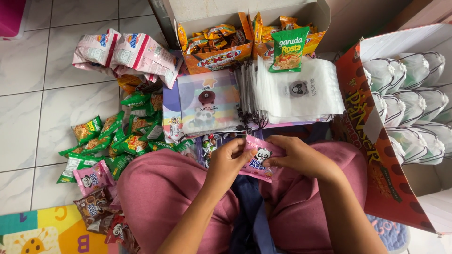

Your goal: The person places individual packets of chips and cookies into small drawstring gift bags by hand. They pick up the filled bags and place them into a large cardboard box.

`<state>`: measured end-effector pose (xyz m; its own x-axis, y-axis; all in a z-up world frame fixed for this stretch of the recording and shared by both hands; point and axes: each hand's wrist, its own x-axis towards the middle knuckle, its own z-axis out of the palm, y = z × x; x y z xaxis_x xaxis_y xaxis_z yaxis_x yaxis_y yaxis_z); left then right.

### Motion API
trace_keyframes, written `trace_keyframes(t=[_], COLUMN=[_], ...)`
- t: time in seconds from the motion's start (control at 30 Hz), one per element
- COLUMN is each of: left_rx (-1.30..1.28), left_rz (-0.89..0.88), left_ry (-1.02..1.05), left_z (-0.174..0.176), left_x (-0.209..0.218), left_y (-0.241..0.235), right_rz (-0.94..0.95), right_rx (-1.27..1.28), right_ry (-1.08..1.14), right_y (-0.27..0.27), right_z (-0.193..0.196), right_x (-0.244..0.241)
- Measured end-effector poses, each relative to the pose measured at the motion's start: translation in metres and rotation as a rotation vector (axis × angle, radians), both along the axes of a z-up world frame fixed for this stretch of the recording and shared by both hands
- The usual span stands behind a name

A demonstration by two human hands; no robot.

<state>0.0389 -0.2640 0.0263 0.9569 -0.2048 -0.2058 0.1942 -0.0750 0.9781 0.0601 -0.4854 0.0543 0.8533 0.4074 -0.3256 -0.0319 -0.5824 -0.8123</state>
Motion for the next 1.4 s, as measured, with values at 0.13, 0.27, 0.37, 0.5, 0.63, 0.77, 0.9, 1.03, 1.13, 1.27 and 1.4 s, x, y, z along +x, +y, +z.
trace_keyframes(t=[0.13,0.27,0.37,0.5,0.63,0.77,0.9,1.03,1.13,1.27,1.4], left_rx=[0.051,0.060,0.034,0.181,0.173,0.051,0.072,0.179,0.186,0.127,0.159], left_rz=[0.020,0.024,-0.013,-0.086,0.018,0.266,0.339,0.291,0.278,0.312,0.307], left_ry=[-0.044,-0.093,-0.193,-0.248,-0.267,-0.314,-0.257,-0.250,-0.212,-0.241,-0.318], left_z=[-0.006,-0.002,0.010,0.037,0.024,-0.003,-0.018,-0.016,-0.026,-0.038,-0.039], left_x=[0.002,0.005,0.013,0.037,0.070,0.088,0.092,0.098,0.102,0.107,0.108], left_y=[-0.002,-0.003,0.003,0.019,0.040,0.054,0.055,0.048,0.043,0.036,0.035], right_rz=[0.007,0.052,0.042,-0.145,-0.072,-0.001,-0.065,-0.168,-0.178,-0.245,-0.270], right_rx=[0.023,-0.031,-0.173,-0.503,-0.506,-0.590,-0.700,-0.621,-0.365,-0.293,-0.498], right_ry=[-0.008,-0.070,-0.097,-0.259,-0.559,-0.491,-0.706,-0.943,-1.063,-1.069,-0.609], right_y=[-0.019,-0.020,-0.014,-0.057,-0.096,-0.105,-0.109,-0.105,-0.094,-0.061,-0.022], right_z=[-0.029,-0.015,0.032,0.055,0.035,-0.004,-0.031,-0.015,0.009,0.032,0.033], right_x=[0.005,0.011,0.018,0.057,0.123,0.178,0.187,0.178,0.186,0.228,0.301])
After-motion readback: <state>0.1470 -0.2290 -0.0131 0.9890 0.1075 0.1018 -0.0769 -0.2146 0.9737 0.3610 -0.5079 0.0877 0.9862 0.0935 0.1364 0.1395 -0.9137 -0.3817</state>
